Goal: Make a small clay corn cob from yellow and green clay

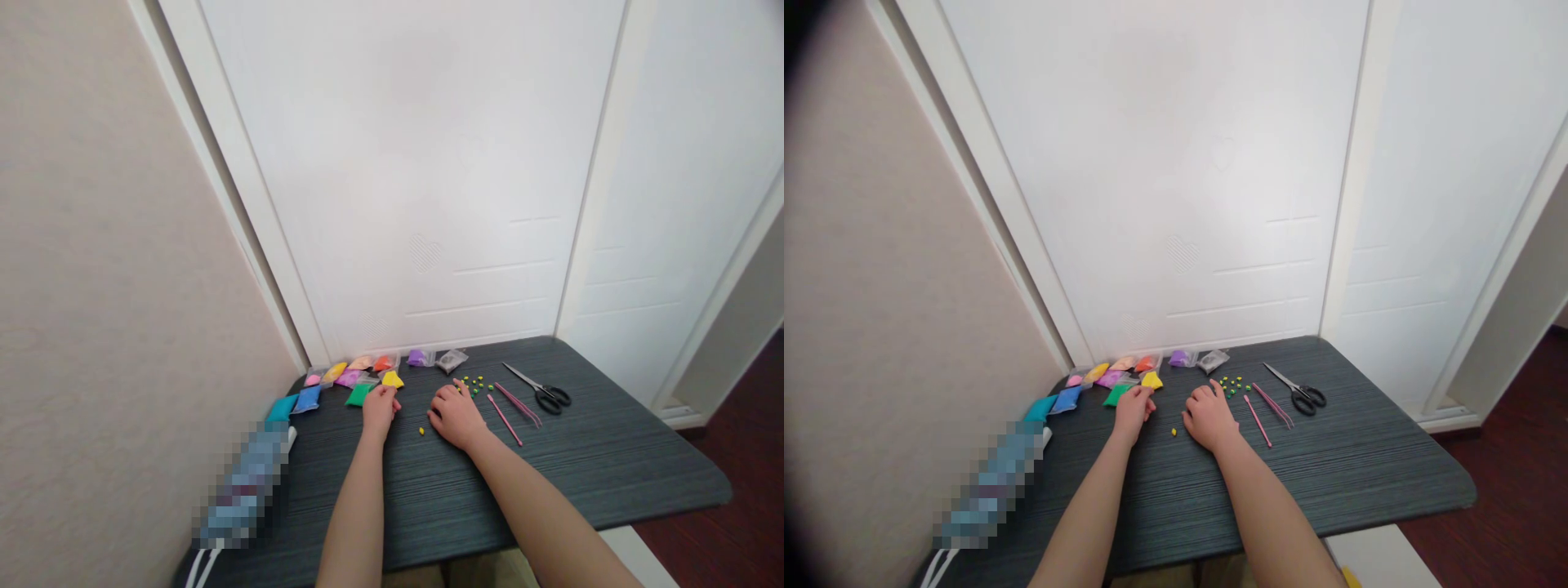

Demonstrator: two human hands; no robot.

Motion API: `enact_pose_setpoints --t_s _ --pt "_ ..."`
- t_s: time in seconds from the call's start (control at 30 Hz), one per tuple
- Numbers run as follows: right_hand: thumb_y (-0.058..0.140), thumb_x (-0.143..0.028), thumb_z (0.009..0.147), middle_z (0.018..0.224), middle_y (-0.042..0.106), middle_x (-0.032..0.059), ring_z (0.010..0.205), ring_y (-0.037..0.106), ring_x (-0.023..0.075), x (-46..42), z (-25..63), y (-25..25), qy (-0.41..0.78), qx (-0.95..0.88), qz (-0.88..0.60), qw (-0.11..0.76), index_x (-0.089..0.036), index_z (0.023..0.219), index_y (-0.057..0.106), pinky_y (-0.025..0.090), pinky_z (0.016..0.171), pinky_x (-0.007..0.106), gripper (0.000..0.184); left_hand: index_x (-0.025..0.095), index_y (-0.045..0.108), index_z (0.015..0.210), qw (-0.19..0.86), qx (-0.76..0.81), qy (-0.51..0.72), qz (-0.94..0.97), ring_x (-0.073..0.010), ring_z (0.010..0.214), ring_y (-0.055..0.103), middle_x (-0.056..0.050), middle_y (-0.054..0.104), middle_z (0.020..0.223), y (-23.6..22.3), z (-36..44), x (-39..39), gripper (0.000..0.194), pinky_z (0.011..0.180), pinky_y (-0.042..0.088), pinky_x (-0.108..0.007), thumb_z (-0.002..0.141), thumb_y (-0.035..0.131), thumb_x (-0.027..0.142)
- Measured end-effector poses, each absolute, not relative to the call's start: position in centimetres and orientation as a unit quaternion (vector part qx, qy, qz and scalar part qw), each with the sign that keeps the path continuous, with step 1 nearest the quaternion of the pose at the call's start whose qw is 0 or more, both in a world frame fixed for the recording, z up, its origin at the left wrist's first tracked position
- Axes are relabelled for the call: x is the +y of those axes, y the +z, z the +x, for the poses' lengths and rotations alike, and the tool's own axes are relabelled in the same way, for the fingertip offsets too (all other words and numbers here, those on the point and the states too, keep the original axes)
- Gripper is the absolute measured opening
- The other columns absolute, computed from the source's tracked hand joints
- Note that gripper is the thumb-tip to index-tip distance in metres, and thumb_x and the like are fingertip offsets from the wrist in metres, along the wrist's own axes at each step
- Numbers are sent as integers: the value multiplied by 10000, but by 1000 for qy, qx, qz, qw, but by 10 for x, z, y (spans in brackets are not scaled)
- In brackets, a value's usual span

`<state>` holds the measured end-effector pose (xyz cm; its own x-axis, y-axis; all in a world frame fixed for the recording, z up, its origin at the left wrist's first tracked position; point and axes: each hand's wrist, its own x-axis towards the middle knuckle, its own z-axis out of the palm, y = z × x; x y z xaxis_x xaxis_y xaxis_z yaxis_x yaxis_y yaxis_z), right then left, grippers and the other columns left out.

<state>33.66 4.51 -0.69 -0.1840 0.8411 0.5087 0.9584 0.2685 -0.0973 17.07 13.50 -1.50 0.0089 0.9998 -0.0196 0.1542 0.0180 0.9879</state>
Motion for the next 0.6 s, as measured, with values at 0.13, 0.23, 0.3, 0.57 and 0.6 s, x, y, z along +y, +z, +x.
enact_pose_setpoints --t_s 0.13,0.23,0.3,0.57,0.6 --pt "463 -342 809 847 607 33 926 491 174 47 338 -8 -117 -761 -591 242 -207 775 628 175 997 403 216 152 563 656 441 546 449 552 -86 354 404 20 494 399 -15 171 135 141 362 269 -192 683 530 286" --pt "459 -336 814 853 606 35 933 486 174 48 339 -9 -108 -764 -588 243 -207 776 630 170 997 405 218 154 569 660 433 552 442 560 -84 338 387 22 491 387 -15 171 137 158 360 264 -193 670 522 305" --pt "450 -325 820 858 607 36 937 484 174 49 339 -10 -103 -766 -586 245 -209 783 633 169 996 408 220 153 572 675 436 553 434 562 -80 327 371 27 483 380 -15 171 138 167 353 254 -191 664 513 309" --pt "465 -311 812 848 611 25 915 494 168 51 339 -13 -107 -764 -582 257 -214 775 638 202 984 394 201 140 556 709 475 541 411 560 -72 300 344 43 462 371 -12 168 141 207 324 212 -180 643 501 328" --pt "467 -309 812 849 611 25 915 494 168 52 339 -13 -108 -763 -582 259 -212 773 636 205 982 391 199 139 554 712 480 538 409 560 -70 296 341 44 464 371 -11 168 141 211 322 211 -180 644 501 332"
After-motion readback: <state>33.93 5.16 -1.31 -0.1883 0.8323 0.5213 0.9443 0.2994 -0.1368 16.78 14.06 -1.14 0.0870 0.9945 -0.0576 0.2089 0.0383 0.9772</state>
